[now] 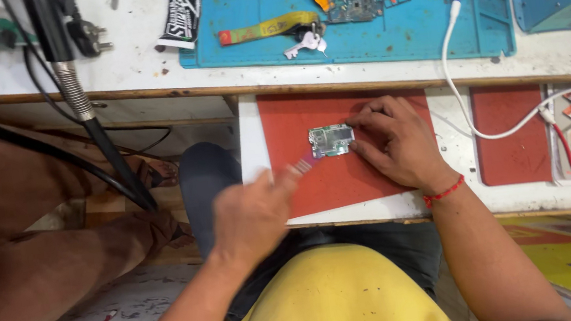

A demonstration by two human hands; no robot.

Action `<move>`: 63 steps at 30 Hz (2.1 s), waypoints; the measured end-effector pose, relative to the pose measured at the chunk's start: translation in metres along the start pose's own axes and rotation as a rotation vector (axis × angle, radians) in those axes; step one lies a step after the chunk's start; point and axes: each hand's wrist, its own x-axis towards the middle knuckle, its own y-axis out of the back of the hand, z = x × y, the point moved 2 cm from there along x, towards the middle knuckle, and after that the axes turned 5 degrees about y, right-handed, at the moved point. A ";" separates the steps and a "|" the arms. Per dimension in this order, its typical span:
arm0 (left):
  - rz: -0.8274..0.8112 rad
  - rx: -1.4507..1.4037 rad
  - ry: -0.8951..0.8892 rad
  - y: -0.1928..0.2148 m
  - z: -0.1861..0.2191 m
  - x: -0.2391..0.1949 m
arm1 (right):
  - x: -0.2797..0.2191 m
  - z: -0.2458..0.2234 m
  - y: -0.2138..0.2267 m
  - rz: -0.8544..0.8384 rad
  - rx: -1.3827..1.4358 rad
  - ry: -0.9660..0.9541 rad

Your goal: The person cleans a small circuit board by first scrubbing it with a toothbrush and then using a heat gun to dry or treat the surface. The person handles the board with both hands, flipping it over to access different sides.

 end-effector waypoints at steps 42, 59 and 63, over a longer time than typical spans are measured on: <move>0.013 -0.214 0.073 -0.001 0.010 0.000 | 0.001 -0.010 0.002 -0.032 0.030 0.057; -0.070 -0.182 0.112 -0.010 0.002 0.009 | 0.007 -0.012 -0.002 -0.026 0.030 -0.030; -0.171 -0.085 0.263 -0.018 -0.009 0.017 | 0.008 -0.011 -0.002 -0.026 0.029 -0.041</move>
